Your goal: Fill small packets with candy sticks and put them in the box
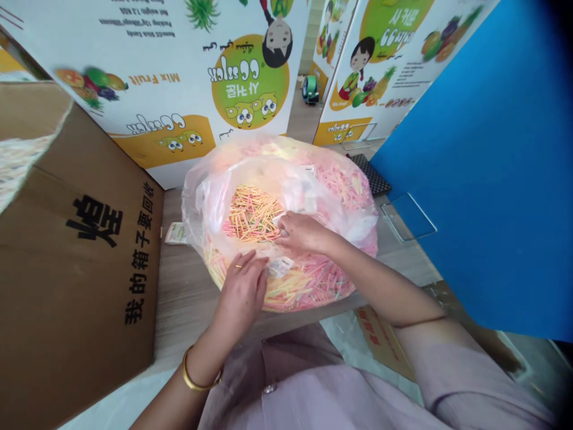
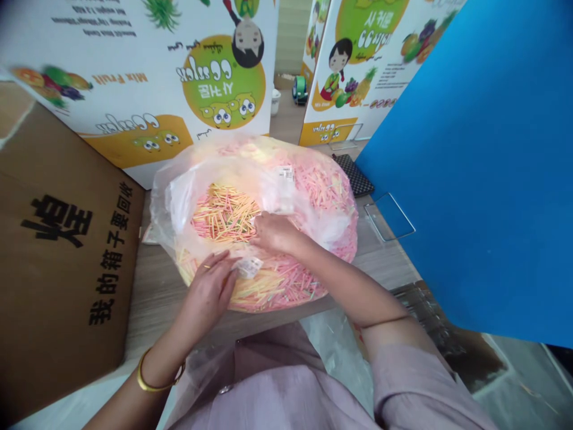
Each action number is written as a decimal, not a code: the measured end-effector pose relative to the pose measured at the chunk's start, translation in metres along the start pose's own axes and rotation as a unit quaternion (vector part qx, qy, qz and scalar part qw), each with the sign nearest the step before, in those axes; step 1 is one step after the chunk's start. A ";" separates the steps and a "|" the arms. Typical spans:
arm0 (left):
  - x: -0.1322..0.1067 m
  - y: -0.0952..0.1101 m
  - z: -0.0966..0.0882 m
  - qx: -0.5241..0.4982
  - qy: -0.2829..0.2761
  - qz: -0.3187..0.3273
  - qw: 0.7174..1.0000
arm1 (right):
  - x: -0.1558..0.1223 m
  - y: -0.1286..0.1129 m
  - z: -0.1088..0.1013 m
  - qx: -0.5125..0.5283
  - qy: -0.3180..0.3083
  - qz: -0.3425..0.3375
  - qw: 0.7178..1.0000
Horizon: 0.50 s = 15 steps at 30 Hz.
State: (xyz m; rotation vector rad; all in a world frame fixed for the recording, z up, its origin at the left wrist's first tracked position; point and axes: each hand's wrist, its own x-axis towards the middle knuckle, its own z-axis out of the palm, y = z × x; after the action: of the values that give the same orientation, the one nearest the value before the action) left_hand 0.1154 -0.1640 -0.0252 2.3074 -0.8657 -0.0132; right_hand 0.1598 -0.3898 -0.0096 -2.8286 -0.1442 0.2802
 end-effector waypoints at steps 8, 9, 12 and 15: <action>-0.003 0.003 0.007 0.088 -0.006 0.060 0.994 | 0.032 -0.025 -0.012 -0.049 -0.085 -0.035 0.995; -0.003 0.002 0.007 0.089 -0.006 0.060 0.994 | 0.035 -0.025 -0.016 -0.050 -0.095 -0.039 0.993; -0.003 0.001 0.008 0.085 0.001 0.059 0.995 | 0.040 -0.022 -0.023 -0.053 -0.068 -0.057 0.995; -0.004 0.000 0.009 0.080 0.007 0.058 0.995 | 0.044 -0.015 -0.023 -0.053 -0.022 -0.065 0.996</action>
State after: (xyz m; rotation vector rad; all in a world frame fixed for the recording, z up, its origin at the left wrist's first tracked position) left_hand 0.1104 -0.1671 -0.0335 2.3969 -1.0248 0.1276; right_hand 0.2067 -0.3763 0.0085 -2.9023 -0.3617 0.3143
